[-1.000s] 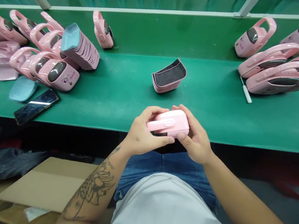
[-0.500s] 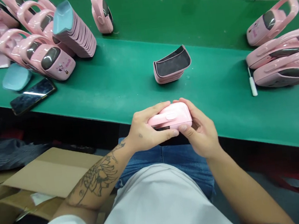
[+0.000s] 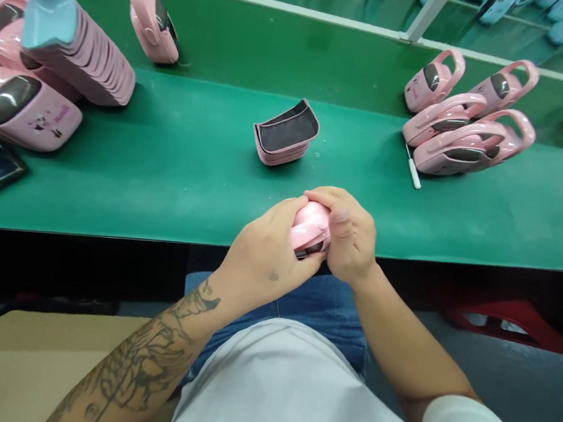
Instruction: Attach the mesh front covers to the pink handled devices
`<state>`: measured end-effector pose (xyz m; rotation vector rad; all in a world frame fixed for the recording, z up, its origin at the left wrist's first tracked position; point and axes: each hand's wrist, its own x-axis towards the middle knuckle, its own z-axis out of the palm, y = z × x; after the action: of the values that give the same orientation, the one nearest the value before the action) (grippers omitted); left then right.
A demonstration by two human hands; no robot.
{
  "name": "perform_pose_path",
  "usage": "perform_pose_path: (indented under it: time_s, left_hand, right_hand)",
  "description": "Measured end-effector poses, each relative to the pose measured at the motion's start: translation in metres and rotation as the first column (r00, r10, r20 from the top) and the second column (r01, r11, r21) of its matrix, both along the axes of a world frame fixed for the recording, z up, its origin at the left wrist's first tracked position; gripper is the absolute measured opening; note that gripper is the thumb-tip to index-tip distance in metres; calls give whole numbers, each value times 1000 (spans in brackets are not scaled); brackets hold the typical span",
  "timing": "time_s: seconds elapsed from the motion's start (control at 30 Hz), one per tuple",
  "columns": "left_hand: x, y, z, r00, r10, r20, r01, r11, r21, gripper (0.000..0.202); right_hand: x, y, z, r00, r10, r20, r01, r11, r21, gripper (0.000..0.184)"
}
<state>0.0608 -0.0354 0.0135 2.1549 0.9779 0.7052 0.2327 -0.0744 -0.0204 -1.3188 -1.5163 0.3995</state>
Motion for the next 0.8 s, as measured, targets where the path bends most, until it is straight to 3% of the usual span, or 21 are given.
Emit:
perform_pose_path:
  time_s: [0.13,0.33,0.43,0.63,0.8]
  left_hand:
    - [10,-2,8,997,-24,-74,22,999,-33,47]
    - [17,-3,9,997,-28,-69,22,996,-85,47]
    - [18,-3,8,992,-80,-94,73,995,-75,55]
    - [17,0,-3,983,-129,-132,121,990,-72,48]
    - [16,0,-6,992,-93,-84,90,995,-45,46]
  right_hand:
    - [10,4,16,977,111,184,-104,993,-46,52]
    - [19,9,25,935,228,272,-225,973,-39,62]
    - [23,11,21,924,229,305,-234,972,-21,67]
    - [31,22,2,922,219,319,-253,965,68,52]
    - [29,23,6,940,176,292,-197,979,44,48]
